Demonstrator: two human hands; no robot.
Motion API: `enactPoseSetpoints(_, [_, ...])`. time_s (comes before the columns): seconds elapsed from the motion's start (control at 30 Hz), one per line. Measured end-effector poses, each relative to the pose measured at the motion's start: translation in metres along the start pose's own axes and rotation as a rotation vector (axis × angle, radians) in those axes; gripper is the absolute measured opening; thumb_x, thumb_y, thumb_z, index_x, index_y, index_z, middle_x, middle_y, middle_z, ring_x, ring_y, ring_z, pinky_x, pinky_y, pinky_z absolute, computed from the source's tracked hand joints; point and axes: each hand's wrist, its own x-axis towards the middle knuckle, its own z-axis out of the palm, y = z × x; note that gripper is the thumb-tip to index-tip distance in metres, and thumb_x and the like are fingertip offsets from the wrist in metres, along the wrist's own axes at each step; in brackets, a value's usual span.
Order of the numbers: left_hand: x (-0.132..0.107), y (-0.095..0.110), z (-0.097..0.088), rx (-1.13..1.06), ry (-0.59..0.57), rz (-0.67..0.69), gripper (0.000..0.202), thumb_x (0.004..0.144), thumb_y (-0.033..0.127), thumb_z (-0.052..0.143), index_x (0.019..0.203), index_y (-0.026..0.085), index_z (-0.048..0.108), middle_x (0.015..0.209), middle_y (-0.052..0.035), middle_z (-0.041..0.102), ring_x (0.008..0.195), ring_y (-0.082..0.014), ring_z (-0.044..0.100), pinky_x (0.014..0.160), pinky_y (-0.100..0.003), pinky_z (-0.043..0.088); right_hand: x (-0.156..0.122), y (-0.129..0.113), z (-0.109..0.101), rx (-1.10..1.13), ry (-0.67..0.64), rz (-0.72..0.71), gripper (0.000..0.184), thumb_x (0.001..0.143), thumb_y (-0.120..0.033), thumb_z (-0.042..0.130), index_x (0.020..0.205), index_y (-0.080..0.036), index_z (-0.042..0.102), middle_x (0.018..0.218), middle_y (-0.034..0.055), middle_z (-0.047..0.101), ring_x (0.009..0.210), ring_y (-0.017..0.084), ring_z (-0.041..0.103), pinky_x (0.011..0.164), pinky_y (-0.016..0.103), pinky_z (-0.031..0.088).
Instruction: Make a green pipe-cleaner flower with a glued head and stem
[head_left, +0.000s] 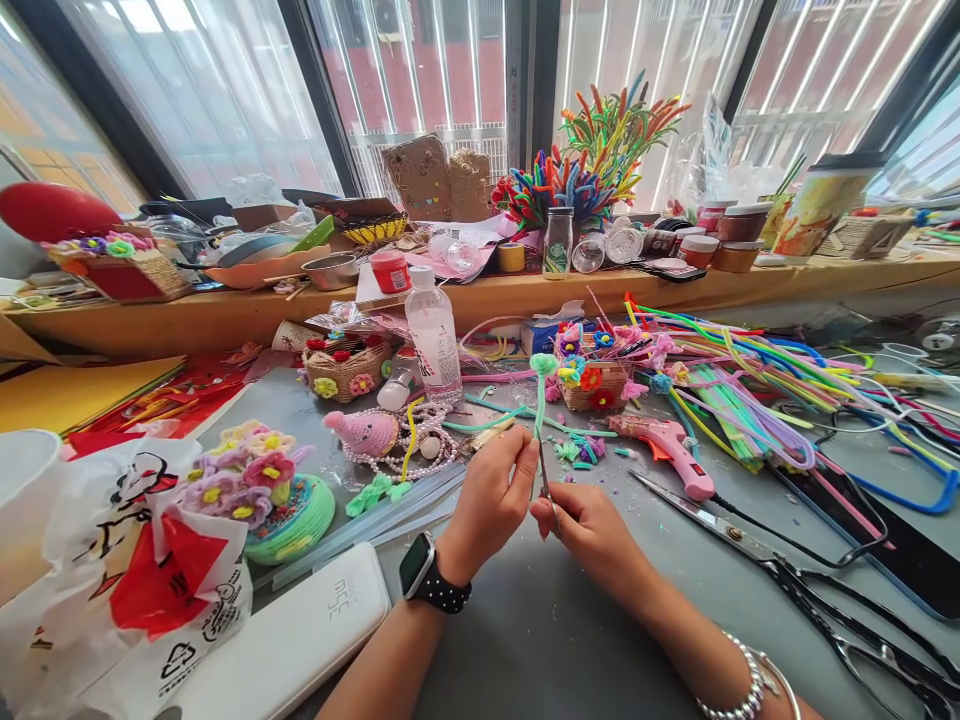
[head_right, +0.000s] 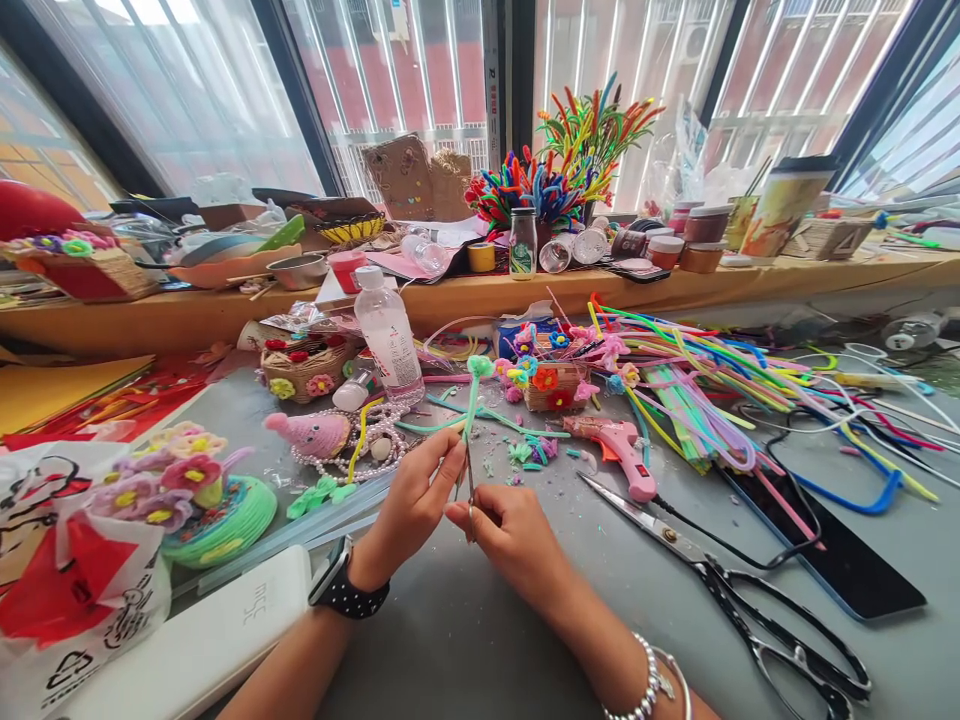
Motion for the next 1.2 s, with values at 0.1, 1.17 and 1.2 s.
enactPoseSetpoints(0.1, [0.0003, 0.0009, -0.0007, -0.003, 0.005, -0.008, 0.025, 0.085, 0.027, 0.029, 0.062, 0.019, 0.032, 0.058, 0.0023, 0.036, 0.056, -0.0109, 0.035, 0.056, -0.025, 0.030, 0.0005, -0.0001, -0.0004, -0.009, 0.020, 0.011, 0.050, 0.077, -0.054, 0.036, 0.046, -0.016, 0.043, 0.044, -0.0022, 0.042, 0.044, 0.008, 0.037, 0.045, 0.020, 0.029])
enactPoseSetpoints(1.17, [0.0014, -0.0009, -0.0036, -0.017, -0.074, 0.057, 0.024, 0.084, 0.027, 0.032, 0.061, 0.018, 0.032, 0.059, 0.0030, 0.034, 0.056, -0.0101, 0.033, 0.055, -0.024, 0.028, -0.0016, -0.0010, -0.0013, 0.011, 0.002, -0.027, 0.057, 0.077, -0.061, 0.026, 0.050, -0.015, 0.046, 0.045, -0.0022, 0.042, 0.043, 0.008, 0.036, 0.043, 0.019, 0.029])
enactPoseSetpoints(1.2, [0.0013, -0.0010, -0.0034, -0.018, -0.088, 0.066, 0.024, 0.084, 0.027, 0.032, 0.062, 0.018, 0.033, 0.059, 0.0030, 0.035, 0.057, -0.0100, 0.033, 0.055, -0.023, 0.028, -0.0019, -0.0013, -0.0016, 0.025, -0.001, -0.028, 0.058, 0.077, -0.062, 0.025, 0.051, -0.015, 0.047, 0.045, -0.0023, 0.042, 0.043, 0.008, 0.036, 0.043, 0.019, 0.028])
